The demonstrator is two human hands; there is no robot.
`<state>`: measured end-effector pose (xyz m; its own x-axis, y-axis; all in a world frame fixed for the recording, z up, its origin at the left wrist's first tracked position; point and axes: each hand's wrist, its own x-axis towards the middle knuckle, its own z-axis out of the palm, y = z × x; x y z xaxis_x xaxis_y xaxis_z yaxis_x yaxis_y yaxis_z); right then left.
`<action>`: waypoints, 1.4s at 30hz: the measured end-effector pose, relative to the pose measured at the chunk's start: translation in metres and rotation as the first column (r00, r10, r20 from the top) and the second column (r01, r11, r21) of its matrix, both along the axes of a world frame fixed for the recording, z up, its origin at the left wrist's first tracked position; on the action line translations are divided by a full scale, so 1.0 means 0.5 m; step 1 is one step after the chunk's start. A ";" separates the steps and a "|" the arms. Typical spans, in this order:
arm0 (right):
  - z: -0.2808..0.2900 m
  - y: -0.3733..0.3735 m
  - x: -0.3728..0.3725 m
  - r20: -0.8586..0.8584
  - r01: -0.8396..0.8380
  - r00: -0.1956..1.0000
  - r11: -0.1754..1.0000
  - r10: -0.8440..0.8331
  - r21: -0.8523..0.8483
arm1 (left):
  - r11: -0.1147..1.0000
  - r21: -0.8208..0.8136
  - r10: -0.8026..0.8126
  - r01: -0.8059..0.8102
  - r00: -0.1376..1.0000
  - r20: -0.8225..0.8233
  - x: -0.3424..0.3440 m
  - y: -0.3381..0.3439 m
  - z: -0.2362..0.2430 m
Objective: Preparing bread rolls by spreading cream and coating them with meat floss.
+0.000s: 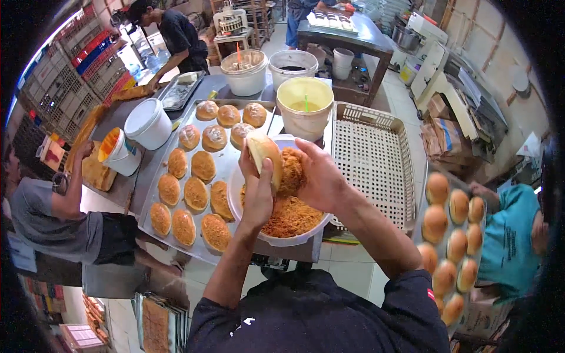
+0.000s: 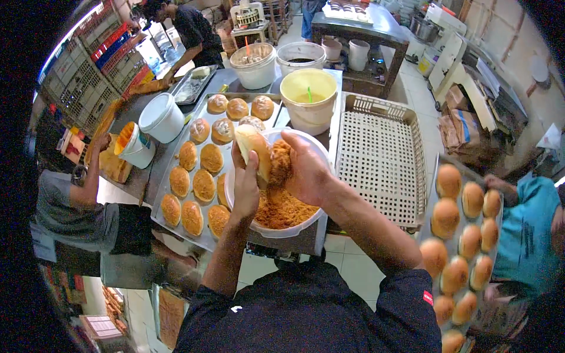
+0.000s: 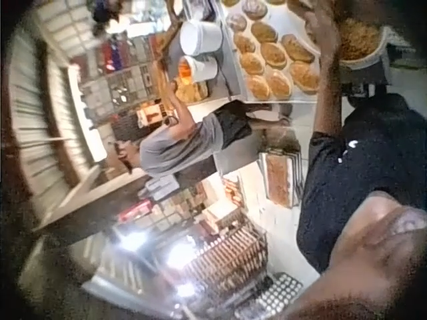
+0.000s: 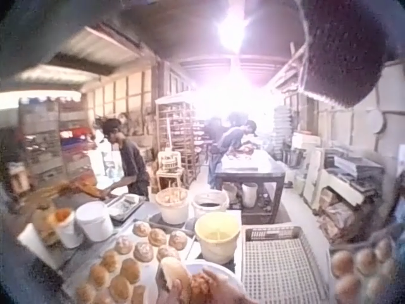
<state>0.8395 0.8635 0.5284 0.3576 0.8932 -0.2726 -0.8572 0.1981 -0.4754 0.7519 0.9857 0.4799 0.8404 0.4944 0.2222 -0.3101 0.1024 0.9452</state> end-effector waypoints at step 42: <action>-0.020 -0.009 0.062 0.701 0.053 0.524 0.803 0.484 -0.594 | 1.000 0.004 -0.025 0.026 0.976 -0.217 -0.071 0.054 0.013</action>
<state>0.8706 0.8591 0.5182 0.4662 0.7952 -0.3877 -0.0345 -0.4216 -0.9061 0.7166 1.0126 0.4863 0.8813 0.4712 0.0362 -0.0948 0.1014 0.9903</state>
